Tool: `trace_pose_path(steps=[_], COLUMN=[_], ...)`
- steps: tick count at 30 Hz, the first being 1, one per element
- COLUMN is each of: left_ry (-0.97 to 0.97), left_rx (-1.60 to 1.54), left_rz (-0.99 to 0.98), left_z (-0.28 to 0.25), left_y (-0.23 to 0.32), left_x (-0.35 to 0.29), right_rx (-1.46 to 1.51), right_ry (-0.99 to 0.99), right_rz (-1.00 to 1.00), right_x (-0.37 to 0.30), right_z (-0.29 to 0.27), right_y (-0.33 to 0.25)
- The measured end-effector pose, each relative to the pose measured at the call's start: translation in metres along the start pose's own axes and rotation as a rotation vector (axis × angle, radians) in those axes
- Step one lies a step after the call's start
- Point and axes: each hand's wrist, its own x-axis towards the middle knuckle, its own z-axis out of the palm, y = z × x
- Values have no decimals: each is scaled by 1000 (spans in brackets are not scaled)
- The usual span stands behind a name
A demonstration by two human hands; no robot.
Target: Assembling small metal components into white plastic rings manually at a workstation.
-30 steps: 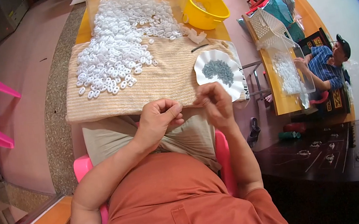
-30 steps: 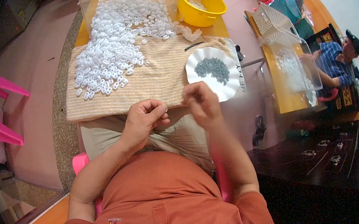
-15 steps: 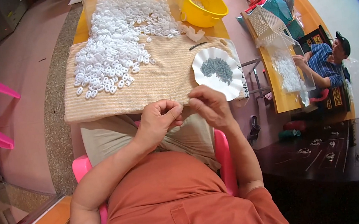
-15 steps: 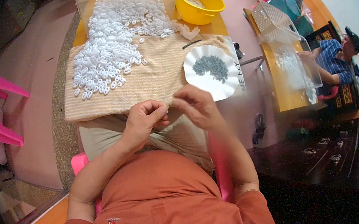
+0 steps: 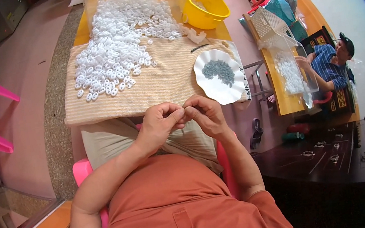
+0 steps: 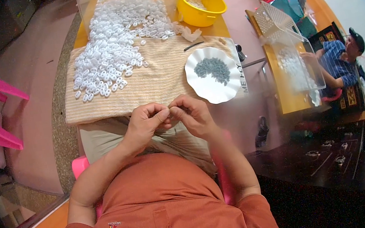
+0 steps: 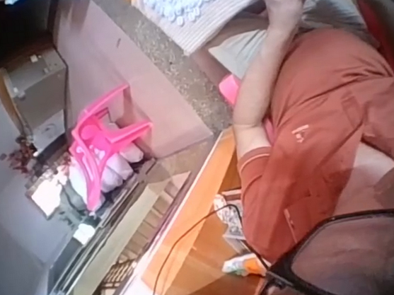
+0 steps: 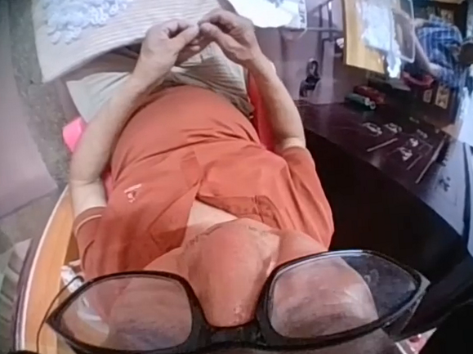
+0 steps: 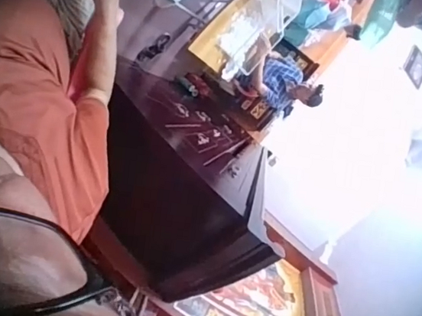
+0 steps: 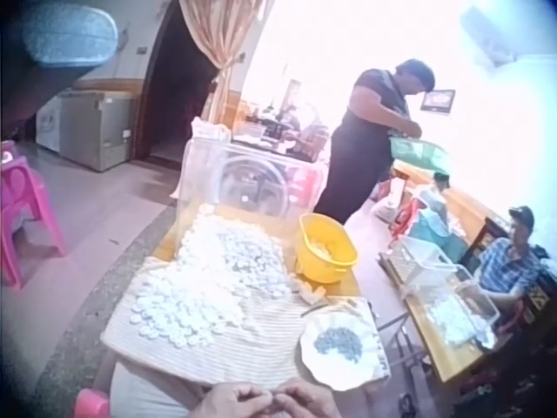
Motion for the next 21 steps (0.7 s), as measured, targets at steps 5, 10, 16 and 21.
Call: trace_pose_path(steps=[5,10,16,21], left_ry=[3,24,39,57], left_rx=[-9,0,152,231], left_rz=[-3,-1,77,126], left_z=[-1,0,1,5], left_y=[-2,0,4,10], left_x=[1,-1,-2,-4], right_rx=[-113,-48,41,74], right_ry=[8,27,60,52], right_rz=[-45,-23,22,55], right_x=[-1,-1,-3,-3], right_z=[0,5,4,5], right_y=[4,-1,6,0])
